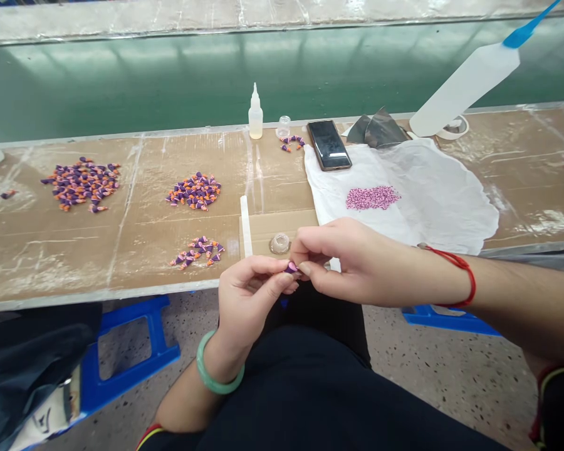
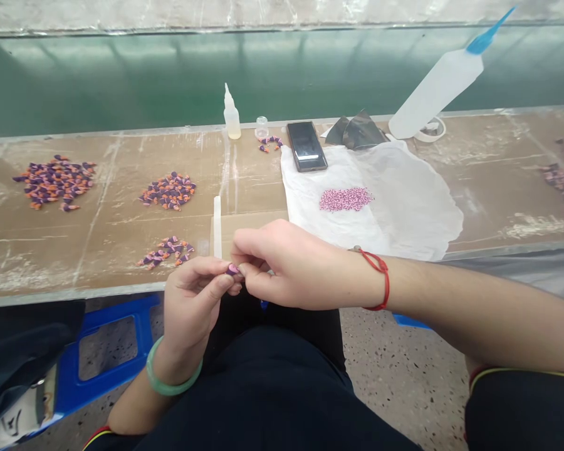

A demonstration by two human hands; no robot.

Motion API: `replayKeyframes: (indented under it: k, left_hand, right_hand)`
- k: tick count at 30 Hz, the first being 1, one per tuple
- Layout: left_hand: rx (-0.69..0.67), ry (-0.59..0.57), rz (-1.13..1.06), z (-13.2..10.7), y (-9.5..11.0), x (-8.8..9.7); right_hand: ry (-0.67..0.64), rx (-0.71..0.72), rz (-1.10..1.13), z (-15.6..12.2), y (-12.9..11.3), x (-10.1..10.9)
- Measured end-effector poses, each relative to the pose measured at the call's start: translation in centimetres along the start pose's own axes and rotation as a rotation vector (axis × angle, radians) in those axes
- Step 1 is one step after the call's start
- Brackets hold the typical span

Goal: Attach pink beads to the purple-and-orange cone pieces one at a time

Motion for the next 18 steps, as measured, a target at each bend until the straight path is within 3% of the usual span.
replayKeyframes:
  k: [6, 12, 15, 18]
  left_hand:
    - [-0.004, -0.017, 0.002, 0.0, -0.1, 0.0]
    - [0.103, -0.020, 0.049, 0.2, -0.2, -0.1]
    - [0.140, -0.015, 0.069, 0.4, 0.0, 0.2]
    - [0.179, -0.039, 0.205, 0.8, 0.5, 1.9]
  right_hand:
    - [0.005, 0.009, -0.018, -0.1, 0.1, -0.2]
    - [-0.037, -0.023, -0.027, -0.4, 0.5, 1.1]
    - [0.053, -0.087, 0.008, -1.2, 1.8, 2.3]
    - [0.124, -0.210, 0.059, -2.6, 4.3, 2.9]
Point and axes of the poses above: each hand's wrist, its own z-axis towards the middle knuckle, its own x-axis out of the back of the hand, y = z × x, the point moved 4 cm from there along z, towards the middle knuckle, and after that the axes turned 7 degrees about -y, right-handed, at the moved point
